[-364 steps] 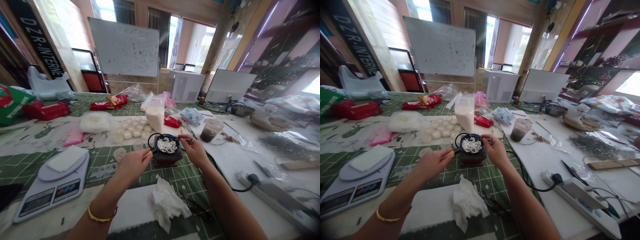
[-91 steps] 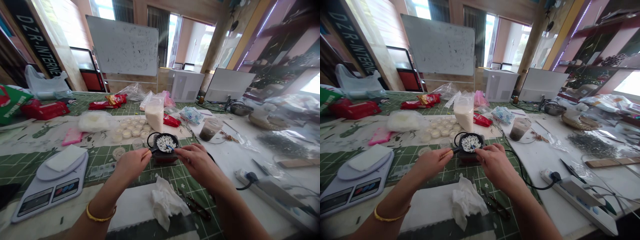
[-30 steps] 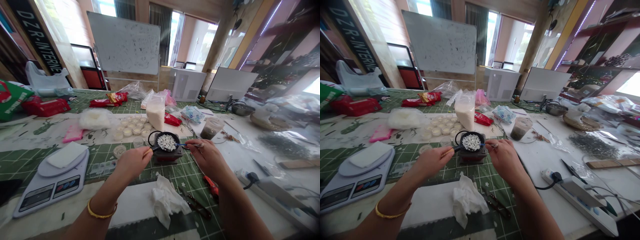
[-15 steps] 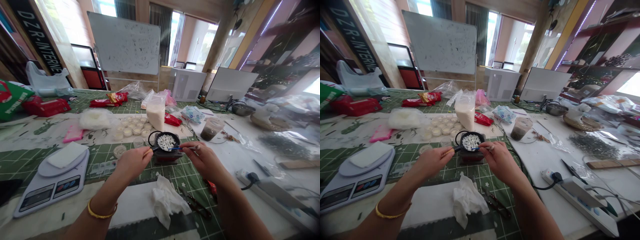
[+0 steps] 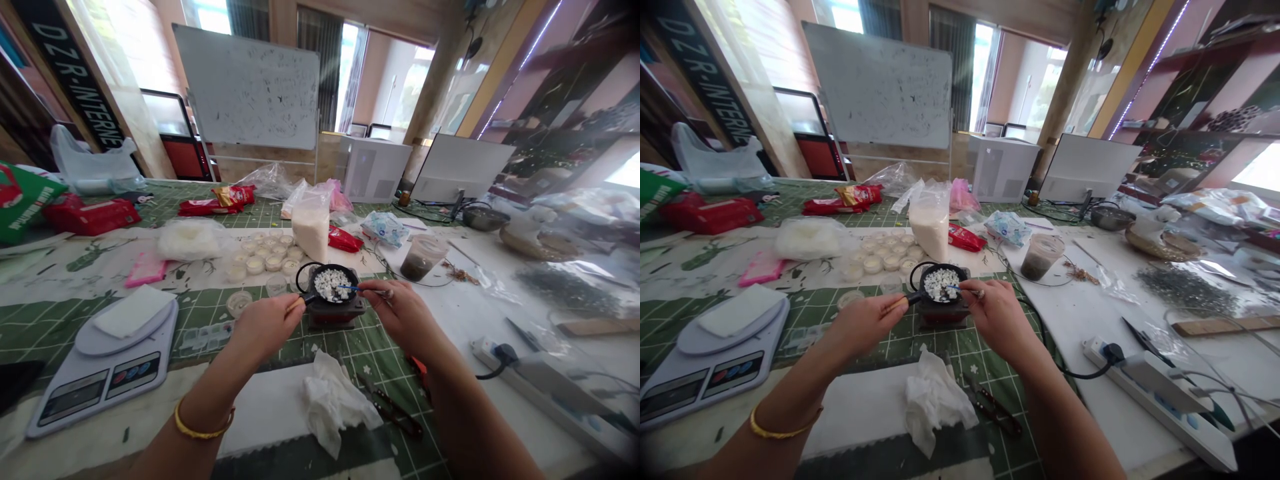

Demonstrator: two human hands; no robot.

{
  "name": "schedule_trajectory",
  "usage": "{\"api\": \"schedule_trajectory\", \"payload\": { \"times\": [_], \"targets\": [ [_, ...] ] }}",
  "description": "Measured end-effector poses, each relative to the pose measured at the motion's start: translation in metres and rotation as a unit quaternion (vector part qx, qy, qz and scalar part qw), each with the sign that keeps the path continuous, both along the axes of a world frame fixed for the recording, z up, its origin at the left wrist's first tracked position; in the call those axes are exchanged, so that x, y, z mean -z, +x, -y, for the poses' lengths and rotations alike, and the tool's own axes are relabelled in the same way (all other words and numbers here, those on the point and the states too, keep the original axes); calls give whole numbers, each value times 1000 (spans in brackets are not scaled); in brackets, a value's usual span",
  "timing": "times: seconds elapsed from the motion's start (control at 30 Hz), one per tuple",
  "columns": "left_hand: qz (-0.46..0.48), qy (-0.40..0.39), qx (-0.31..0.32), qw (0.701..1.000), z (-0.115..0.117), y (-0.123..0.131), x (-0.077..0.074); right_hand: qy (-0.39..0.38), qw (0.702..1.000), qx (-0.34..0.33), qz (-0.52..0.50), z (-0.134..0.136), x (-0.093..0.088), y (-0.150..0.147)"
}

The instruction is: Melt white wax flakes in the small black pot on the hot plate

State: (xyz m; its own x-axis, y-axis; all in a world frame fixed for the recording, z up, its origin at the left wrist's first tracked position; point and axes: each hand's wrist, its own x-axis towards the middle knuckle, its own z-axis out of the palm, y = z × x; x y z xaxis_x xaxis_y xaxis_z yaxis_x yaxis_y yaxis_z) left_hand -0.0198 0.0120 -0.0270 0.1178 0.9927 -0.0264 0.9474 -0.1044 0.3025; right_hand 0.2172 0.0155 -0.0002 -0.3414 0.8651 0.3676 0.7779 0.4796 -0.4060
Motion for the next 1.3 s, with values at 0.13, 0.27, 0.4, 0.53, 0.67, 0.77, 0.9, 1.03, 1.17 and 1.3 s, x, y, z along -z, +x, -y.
{"api": "schedule_trajectory", "payload": {
  "times": [0.13, 0.27, 0.4, 0.53, 0.67, 0.77, 0.9, 1.03, 1.17, 1.3],
  "targets": [
    [0, -1, -7, 1000, 0, 0, -1, -24, 999, -18, -27, 2, 0, 1],
    [9, -10, -9, 1000, 0, 0, -1, -3, 1000, 1, -3, 2, -1, -1],
    [6, -7, -8, 1000, 0, 0, -1, -10, 1000, -4, -11, -1, 0, -1],
    [7, 0, -9, 1000, 1, 0, -1, 3, 1000, 16, 7, -3, 1, 1],
    [5, -4, -9, 1000, 0, 0, -1, -11, 998, 9, -61, -1, 0, 0],
    [8, -12, -6, 1000, 0, 0, -3, -26, 998, -44, -41, 3, -2, -1],
    [4, -13, -5, 1000, 1, 1, -4, 5, 1000, 2, -22, 4, -4, 0],
    [5, -14, -6, 1000, 1, 1, -4, -4, 998, 7, -56, 3, -3, -1],
    [4, -13, -10, 1000, 0, 0, -2, -22, 999, -18, -39, 4, -3, -1],
    [4, -12, -5, 1000, 1, 0, -2, 0, 997, 17, -81, 8, -7, 3]
  ]
}}
